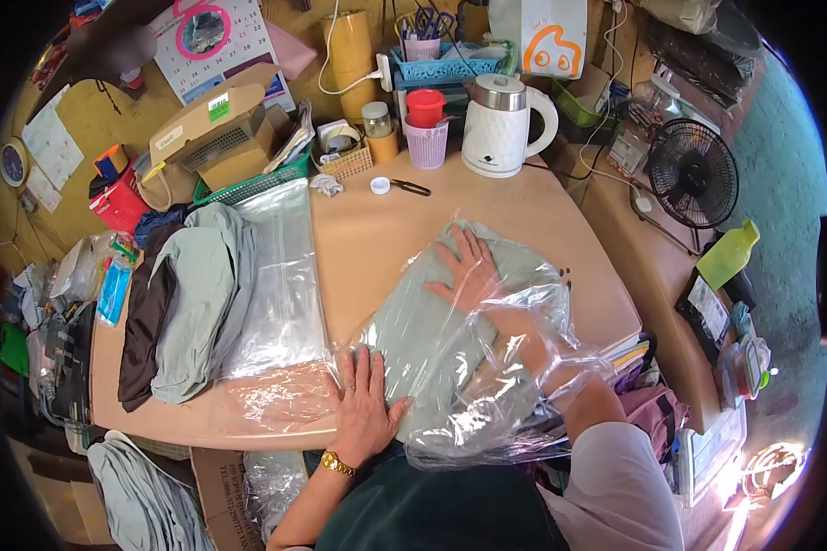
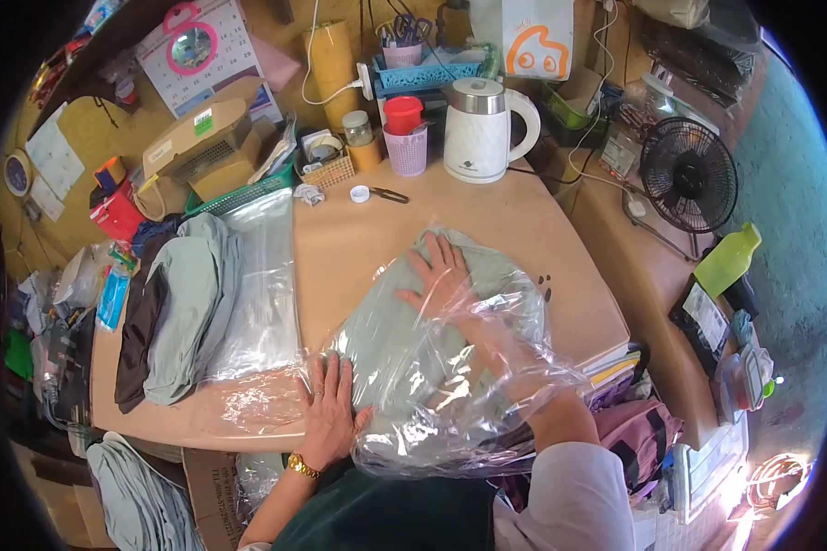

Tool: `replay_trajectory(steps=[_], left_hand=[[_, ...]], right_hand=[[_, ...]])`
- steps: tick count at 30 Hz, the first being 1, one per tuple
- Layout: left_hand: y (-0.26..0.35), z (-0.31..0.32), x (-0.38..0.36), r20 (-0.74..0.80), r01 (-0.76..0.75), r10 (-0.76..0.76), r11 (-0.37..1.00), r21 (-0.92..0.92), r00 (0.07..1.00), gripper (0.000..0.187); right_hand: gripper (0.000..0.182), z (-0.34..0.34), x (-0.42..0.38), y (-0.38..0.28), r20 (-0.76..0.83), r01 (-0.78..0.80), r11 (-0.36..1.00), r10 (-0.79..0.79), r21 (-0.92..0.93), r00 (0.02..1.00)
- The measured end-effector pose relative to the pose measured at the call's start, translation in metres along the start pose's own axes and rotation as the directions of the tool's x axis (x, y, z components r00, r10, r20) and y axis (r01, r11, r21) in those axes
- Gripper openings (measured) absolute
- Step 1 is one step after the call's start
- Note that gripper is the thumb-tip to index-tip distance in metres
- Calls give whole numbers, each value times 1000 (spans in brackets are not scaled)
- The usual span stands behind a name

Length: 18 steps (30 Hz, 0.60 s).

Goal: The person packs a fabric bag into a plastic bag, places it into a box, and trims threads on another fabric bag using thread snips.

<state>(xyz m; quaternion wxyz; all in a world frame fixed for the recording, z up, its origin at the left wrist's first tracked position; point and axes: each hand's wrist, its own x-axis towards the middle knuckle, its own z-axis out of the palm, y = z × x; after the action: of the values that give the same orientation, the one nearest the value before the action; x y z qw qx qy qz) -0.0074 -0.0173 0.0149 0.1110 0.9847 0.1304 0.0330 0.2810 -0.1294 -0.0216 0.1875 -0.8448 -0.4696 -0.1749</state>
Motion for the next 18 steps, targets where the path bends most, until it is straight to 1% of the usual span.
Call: replay_trajectory(steps=[1,2,3,4,5,6,7,8,9,10,11,12,13,14,15,16,17,18], left_hand=[[1,-1,-1,1,10,-10,1000,8,1000,80],[-1,-3,-1,5,12,-12,1000,10,1000,80],[-5,-7,0,-99,22,-29,997,-68,995,79],[-10,-11,2,-198,25,-54,989,-147,979,78],[-18,-16,8,-310,14,-61,989,-151,949,76],[-27,-19,13,-302,17,-63,988,-151,951,76],[-36,-21,17,-225,141,-226,930,-339,948,77],[-43,-22,22,-118,266,-371,822,-503,921,77],[-46,-23,28,-142,255,-367,830,-495,919,68],[-50,-28,35,-140,258,-368,831,-492,919,68],[-52,-33,44,35,295,-308,865,-406,951,62],[-55,-36,47,213,313,-254,897,-313,943,57],[-62,-19,49,81,220,-215,777,-590,973,40],[-68,-4,47,85,228,-222,774,-591,971,40],[-64,-2,48,95,211,-246,503,-838,965,35],[-61,-1,48,110,159,-270,166,-973,957,29],[-58,-1,48,176,149,-253,-122,-981,951,37],[-52,-4,51,173,143,-270,-126,-982,947,37]], right_hand=[[79,4,0,4,4,-3,1000,3,4,1000],[78,7,1,8,-36,45,999,-46,-6,998],[79,10,1,11,-73,92,996,-93,-17,993],[79,11,1,10,-68,88,996,-89,-11,994],[80,11,0,9,6,28,999,-28,35,1000],[82,9,0,7,82,-34,997,28,75,996],[82,8,1,5,87,-38,996,31,79,996],[85,7,3,1,131,-63,998,62,0,989],[89,5,6,-2,171,-82,993,94,-80,981],[89,1,11,-4,172,-84,994,96,-77,980],[91,-5,17,-3,262,-105,991,124,-86,957],[94,-9,22,-2,350,-125,987,152,-97,924],[94,-9,25,0,354,-124,987,151,-98,923],[95,-8,27,-1,367,-172,981,193,-90,910],[96,-4,29,-2,381,-217,973,231,-80,895],[96,0,29,-4,389,-209,975,220,-70,894],[97,3,30,-4,348,-266,961,274,-72,897],[99,6,33,-4,306,-320,945,326,-73,895]])
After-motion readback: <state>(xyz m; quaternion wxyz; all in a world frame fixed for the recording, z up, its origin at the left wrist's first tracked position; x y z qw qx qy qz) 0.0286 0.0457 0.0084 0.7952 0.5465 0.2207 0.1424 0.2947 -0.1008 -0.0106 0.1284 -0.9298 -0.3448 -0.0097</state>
